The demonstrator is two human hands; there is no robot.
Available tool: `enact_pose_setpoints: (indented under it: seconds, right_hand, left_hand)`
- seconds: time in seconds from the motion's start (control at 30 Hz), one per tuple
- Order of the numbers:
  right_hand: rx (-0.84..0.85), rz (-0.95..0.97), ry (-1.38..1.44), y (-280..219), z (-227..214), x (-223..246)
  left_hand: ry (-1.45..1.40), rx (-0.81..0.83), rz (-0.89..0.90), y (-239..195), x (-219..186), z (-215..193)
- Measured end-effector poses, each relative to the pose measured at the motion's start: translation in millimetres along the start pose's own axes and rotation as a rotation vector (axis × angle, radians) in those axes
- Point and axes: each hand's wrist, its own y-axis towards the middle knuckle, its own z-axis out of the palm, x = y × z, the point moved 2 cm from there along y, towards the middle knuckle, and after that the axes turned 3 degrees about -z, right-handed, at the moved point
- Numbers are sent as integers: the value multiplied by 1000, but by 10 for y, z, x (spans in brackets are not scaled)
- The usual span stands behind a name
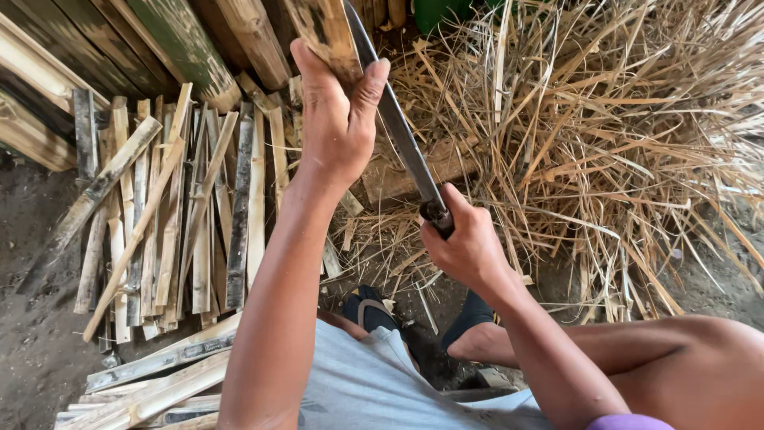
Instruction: The person sits on the ground and uses a machete to split bamboo strips into thinner pieces. They repeatedly position each strip against a wooden block and strike it with the machete, then set the finished pieces aside.
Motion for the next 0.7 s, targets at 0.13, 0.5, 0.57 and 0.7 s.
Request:
enact_pose_setpoints:
  seconds: [0.13, 0.5, 0.57, 0.7]
  right_hand:
    - [231, 402, -136, 300, 249, -137]
    - [244, 360, -169, 444, 525, -1213]
    - [401, 453, -300, 525, 632, -1442]
    - [443, 410, -382, 649, 618, -1504]
  left_hand:
    - [26, -110, 53, 130, 49, -92]
    - [129, -144, -80, 329, 580, -215]
    - [66, -161, -122, 328, 607, -279]
    - [74, -267, -60, 349, 528, -292]
